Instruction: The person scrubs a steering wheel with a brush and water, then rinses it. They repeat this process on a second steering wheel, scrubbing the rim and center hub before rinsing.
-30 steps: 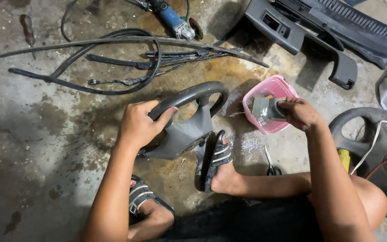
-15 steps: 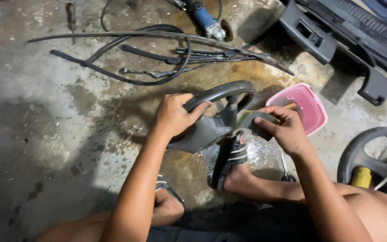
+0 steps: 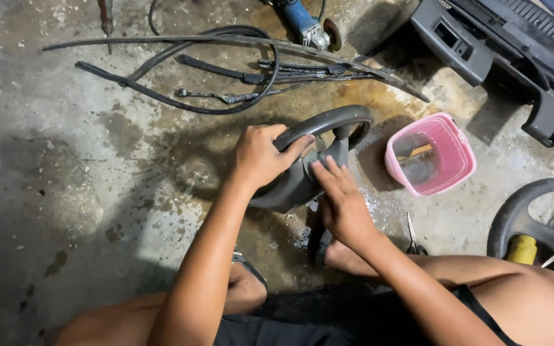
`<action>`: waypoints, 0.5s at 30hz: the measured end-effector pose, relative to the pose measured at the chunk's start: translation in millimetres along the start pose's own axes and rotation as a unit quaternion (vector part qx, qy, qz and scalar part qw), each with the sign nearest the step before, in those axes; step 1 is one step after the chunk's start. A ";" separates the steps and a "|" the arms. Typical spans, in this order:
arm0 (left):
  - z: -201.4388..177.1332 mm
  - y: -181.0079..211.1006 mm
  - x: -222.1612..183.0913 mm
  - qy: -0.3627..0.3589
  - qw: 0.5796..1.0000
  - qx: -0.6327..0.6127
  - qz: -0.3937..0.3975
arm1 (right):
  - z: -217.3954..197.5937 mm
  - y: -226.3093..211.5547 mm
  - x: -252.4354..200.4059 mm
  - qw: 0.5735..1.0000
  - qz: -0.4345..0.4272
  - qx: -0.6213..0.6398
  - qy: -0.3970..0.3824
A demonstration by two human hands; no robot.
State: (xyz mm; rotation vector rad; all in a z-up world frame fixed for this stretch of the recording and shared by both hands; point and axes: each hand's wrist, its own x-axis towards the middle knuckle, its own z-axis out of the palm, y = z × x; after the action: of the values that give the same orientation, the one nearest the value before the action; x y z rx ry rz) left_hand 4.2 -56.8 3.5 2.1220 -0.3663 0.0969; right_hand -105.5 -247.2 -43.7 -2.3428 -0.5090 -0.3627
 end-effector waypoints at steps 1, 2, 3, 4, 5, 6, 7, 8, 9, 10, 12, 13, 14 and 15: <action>4.8 1.1 -1.1 -0.001 1.000 -0.001 0.000 | 0.7 0.9 4.7 1.000 0.001 -0.001 -0.001; 8.8 1.9 -2.0 0.003 1.000 0.000 0.003 | 2.3 1.7 9.9 0.999 0.010 0.029 -0.022; 12.9 2.8 -3.3 0.006 1.000 0.000 0.006 | 3.8 2.6 14.7 0.997 0.019 0.058 -0.043; 11.6 5.5 -3.3 0.006 1.000 0.001 0.004 | 3.3 8.2 18.2 0.997 0.019 0.059 -0.045; 10.3 8.3 -3.1 0.011 1.000 0.005 -0.001 | 2.8 14.0 21.8 0.992 0.044 0.092 -0.071; 9.2 11.5 -2.4 0.011 1.000 0.008 -0.005 | 1.8 18.8 24.5 0.985 0.071 0.123 -0.095; 6.4 8.2 -4.0 0.007 1.000 0.007 -0.006 | 1.9 6.0 12.0 0.985 0.076 0.123 -0.095; 3.5 5.3 0.8 0.011 1.000 0.023 0.000 | 1.0 -3.2 5.4 0.987 0.082 0.109 -0.083; 0.8 2.7 5.4 0.015 0.999 0.039 0.007 | 0.4 -12.4 -1.6 0.989 0.089 0.094 -0.072; 7.2 2.9 8.6 0.015 0.999 0.038 0.009 | 4.5 0.3 6.2 0.989 0.088 0.092 -0.070; 24.1 3.4 3.8 -0.001 0.998 0.000 0.061 | 13.2 22.5 9.6 0.989 0.114 0.061 -0.073; 24.6 4.4 -3.6 -0.007 0.998 -0.001 0.054 | 8.9 13.1 1.5 0.988 0.121 0.064 -0.078; 21.7 4.6 1.9 -0.014 0.997 0.011 0.071 | 5.4 7.5 5.8 0.983 0.140 0.089 -0.076; 17.7 5.3 7.6 -0.020 0.996 0.023 0.088 | 1.6 1.0 10.7 0.978 0.158 0.113 -0.075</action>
State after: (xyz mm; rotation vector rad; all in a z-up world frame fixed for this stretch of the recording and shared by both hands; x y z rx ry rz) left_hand 8.6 -75.9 -0.3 2.1356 -0.5789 0.1665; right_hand -95.4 -244.0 -41.3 -2.1895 -0.2254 0.0217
